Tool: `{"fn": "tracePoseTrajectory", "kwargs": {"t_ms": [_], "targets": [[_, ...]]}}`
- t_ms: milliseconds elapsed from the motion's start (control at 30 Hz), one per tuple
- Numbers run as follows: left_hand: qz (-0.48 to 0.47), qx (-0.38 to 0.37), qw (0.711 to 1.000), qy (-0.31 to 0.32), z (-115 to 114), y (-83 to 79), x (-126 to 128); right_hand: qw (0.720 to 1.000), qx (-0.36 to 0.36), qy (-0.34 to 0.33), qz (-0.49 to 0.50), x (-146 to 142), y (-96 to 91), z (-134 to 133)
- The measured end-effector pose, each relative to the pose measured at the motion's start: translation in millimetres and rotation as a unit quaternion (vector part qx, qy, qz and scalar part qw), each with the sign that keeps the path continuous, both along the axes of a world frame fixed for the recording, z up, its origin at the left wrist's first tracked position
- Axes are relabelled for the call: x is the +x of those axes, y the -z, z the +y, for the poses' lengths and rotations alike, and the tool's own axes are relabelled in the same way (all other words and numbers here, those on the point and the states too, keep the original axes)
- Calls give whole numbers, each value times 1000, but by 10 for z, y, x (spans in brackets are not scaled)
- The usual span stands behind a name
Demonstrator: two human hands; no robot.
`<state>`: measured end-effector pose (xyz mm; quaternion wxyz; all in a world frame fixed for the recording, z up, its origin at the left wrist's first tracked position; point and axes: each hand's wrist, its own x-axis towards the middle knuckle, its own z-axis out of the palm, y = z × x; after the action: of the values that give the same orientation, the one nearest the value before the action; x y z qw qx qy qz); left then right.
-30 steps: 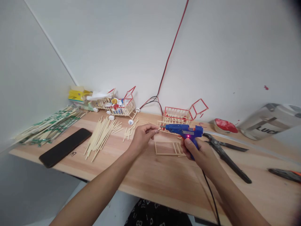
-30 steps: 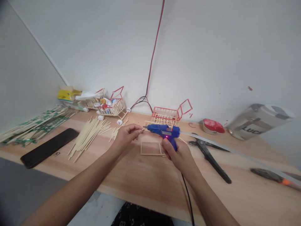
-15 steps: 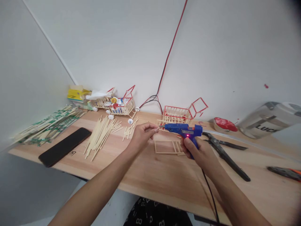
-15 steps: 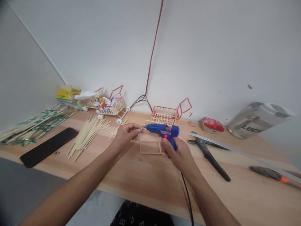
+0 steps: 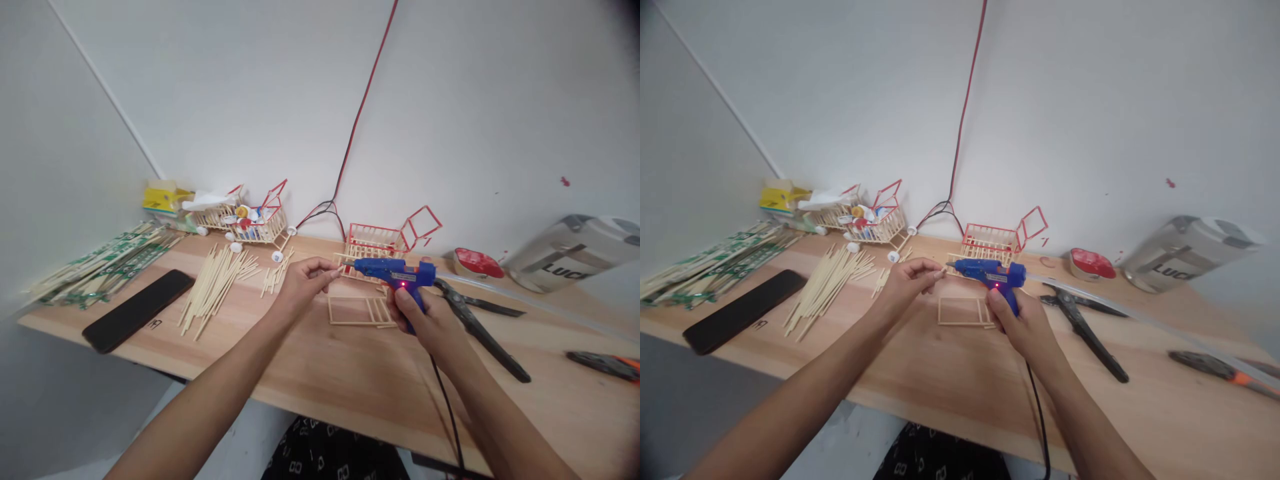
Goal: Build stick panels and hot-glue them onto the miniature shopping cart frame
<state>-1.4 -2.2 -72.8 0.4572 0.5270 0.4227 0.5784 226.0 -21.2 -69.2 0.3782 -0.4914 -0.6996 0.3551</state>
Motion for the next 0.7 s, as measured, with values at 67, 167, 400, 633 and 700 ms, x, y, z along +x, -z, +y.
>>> {"fn": "tracePoseTrajectory", "kwargs": {"t_ms": [67,167,400,633,700], "targets": [[-24,3,1000,10,19,27,-13,1000,-9,10,10,17,28,14],[-57,-17,998,28,64,83,-40,999,-12,-5,37,24,49,19],[-138,-91,984,70,67,100,-32,998,33,-8,50,44,-111,-43],[-203,-107,966,117,74,103,-64,923,174,244,-241,624,-361,-98],[-207,-113,964,124,72,94,-71,881,185,282,-333,932,-386,-109]]}}
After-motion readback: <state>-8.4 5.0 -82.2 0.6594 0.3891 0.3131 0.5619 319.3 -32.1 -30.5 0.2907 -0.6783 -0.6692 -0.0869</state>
